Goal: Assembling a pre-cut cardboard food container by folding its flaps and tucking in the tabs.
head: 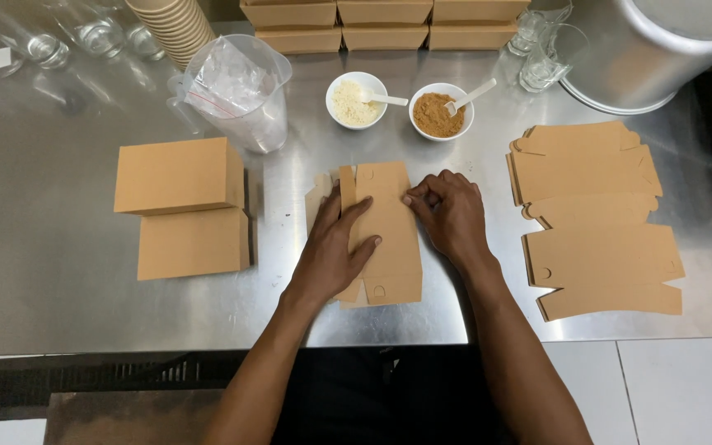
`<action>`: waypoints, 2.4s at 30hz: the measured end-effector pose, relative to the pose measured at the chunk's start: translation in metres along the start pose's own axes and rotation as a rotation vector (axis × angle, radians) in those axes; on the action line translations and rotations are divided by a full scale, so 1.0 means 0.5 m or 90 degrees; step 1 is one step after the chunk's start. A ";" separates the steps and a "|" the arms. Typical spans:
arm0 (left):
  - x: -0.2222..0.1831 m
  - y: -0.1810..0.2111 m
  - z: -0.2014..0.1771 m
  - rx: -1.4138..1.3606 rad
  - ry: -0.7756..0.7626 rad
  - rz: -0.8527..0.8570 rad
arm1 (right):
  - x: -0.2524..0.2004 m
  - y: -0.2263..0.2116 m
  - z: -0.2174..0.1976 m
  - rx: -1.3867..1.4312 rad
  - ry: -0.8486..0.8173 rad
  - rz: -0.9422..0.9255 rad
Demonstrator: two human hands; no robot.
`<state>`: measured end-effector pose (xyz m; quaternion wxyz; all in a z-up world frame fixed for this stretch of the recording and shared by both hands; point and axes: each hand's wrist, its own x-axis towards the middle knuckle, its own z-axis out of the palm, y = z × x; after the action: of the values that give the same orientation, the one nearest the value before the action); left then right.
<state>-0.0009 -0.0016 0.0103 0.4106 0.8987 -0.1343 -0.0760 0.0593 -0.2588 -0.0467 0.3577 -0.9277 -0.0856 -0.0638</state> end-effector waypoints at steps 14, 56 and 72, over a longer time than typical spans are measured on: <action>0.006 -0.012 0.015 0.022 0.025 -0.009 | -0.164 -0.054 -0.054 0.009 -0.061 -0.016; 0.009 -0.012 -0.032 -0.023 -0.155 -0.056 | -0.085 -0.117 -0.040 -0.253 -0.173 0.057; -0.006 0.185 -0.005 -0.462 0.015 0.097 | -0.114 -0.081 -0.069 0.365 0.122 0.065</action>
<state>-0.0197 -0.0567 0.0822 0.7088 0.6826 -0.1603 -0.0775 -0.0069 -0.2590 -0.0050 0.6139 -0.7820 -0.0195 -0.1059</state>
